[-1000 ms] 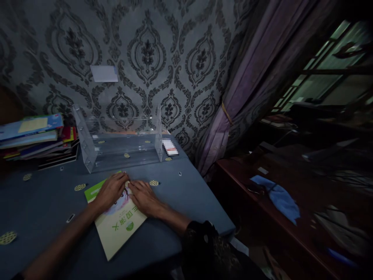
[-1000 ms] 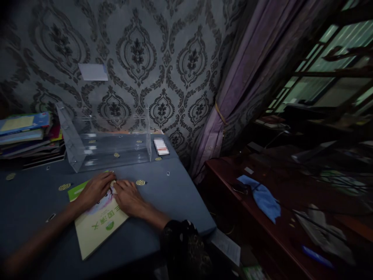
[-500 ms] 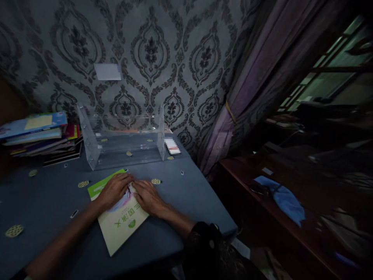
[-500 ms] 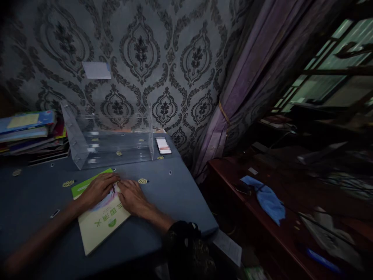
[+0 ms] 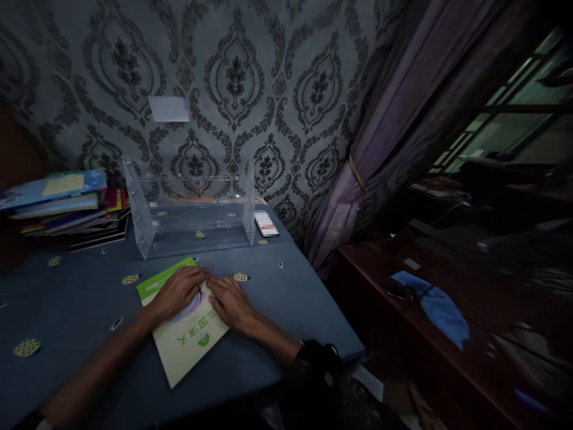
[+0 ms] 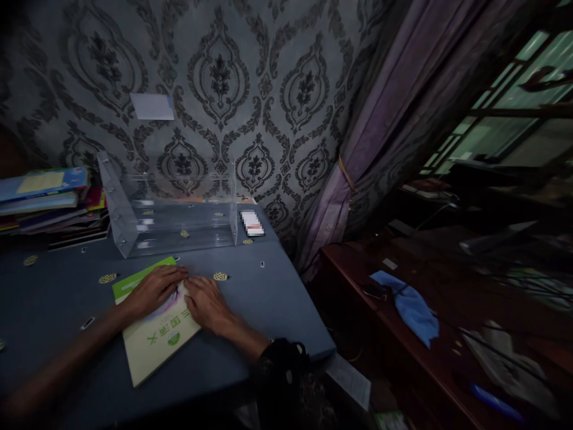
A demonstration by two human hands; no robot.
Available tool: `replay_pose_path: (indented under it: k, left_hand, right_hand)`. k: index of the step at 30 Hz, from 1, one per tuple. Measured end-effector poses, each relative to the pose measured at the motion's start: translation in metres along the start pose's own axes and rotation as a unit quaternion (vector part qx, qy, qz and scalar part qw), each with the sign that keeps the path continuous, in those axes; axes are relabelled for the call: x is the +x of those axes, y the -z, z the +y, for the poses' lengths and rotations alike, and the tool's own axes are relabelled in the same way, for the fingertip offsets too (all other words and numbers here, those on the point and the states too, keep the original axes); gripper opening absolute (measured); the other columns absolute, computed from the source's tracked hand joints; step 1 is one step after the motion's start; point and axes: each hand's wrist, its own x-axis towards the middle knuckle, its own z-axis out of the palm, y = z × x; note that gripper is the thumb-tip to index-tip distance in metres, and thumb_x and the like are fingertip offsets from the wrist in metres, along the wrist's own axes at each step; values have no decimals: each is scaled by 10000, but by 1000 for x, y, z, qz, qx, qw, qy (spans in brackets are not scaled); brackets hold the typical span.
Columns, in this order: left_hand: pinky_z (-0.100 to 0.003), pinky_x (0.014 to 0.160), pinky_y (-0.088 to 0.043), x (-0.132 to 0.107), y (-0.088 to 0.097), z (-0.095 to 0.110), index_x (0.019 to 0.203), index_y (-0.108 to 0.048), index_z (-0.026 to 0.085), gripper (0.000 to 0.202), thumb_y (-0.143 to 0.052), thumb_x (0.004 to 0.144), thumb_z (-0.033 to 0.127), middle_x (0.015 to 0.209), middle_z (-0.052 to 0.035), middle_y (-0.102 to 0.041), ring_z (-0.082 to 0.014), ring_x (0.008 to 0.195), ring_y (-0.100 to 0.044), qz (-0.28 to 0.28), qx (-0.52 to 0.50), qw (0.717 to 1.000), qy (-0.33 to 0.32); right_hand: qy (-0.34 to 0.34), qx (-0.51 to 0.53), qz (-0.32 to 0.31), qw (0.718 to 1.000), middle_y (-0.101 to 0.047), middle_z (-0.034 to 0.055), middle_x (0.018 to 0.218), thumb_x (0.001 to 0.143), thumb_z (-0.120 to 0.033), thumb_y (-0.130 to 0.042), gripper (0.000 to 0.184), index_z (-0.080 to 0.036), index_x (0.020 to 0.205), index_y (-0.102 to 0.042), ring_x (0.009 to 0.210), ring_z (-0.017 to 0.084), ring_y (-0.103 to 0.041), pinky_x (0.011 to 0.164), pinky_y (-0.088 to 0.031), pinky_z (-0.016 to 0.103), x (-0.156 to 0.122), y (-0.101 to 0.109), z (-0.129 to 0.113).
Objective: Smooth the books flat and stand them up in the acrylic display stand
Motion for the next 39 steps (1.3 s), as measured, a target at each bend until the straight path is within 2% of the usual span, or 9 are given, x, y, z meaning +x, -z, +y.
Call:
replay_pose_path:
  k: [5, 13, 23, 28, 33, 39]
  left_hand:
    - [-447, 1052, -477, -6, -6, 2, 1194, -691, 213, 350, -418, 975, 214, 1219, -99, -714, -244, 1175, -641, 1, -8, 1000, 11]
    - [-438, 1079, -454, -9, -5, 2, 1249, -663, 216, 356, -421, 989, 230, 1288, -80, -688, -229, 1245, -606, -28, 6, 1000, 6]
    - [-483, 1156, -351, -17, 0, 46, 1389, -543, 222, 402, -387, 1020, 244, 1420, -66, -598, -218, 1385, -478, -76, 9, 997, 7]
    - [-450, 1197, -292, -25, 1, 63, 1458, -454, 223, 448, -403, 1015, 254, 1486, -65, -532, -198, 1433, -411, -99, 5, 995, 12]
    - [-448, 1221, -260, -36, -2, 82, 1487, -400, 193, 483, -414, 1014, 291, 1531, -89, -474, -201, 1453, -379, -111, 3, 994, 19]
    - [-480, 1230, -245, -48, -8, 103, 1529, -322, 205, 552, -452, 1002, 309, 1565, -98, -421, -219, 1485, -316, -104, 6, 994, 26]
  right_hand:
    - [5, 0, 16, 1000, -653, 124, 1310, 932, -151, -545, 386, -179, 1315, -581, 1240, 240, -560, 1079, -426, 439, -6, -3, 2]
    - [-9, -24, -7, 1000, -637, 144, 1335, 950, -169, -526, 372, -134, 1317, -576, 1263, 253, -545, 1083, -429, 446, -13, 1, -2]
    - [10, -29, 0, 1000, -604, 162, 1385, 981, -174, -436, 421, -143, 1387, -540, 1327, 259, -518, 1093, -444, 489, -47, 7, -5]
    - [23, -34, 10, 999, -612, 157, 1373, 988, -169, -428, 428, -166, 1405, -527, 1326, 264, -528, 1078, -477, 494, -61, 10, -10]
    - [19, -40, 13, 999, -598, 172, 1383, 995, -195, -449, 422, -166, 1410, -522, 1312, 296, -541, 1059, -499, 525, -80, 10, -13]
    - [-6, -51, 15, 999, -511, 174, 1477, 976, -195, -481, 508, -210, 1483, -443, 1373, 310, -483, 1080, -482, 547, -104, 6, -19]
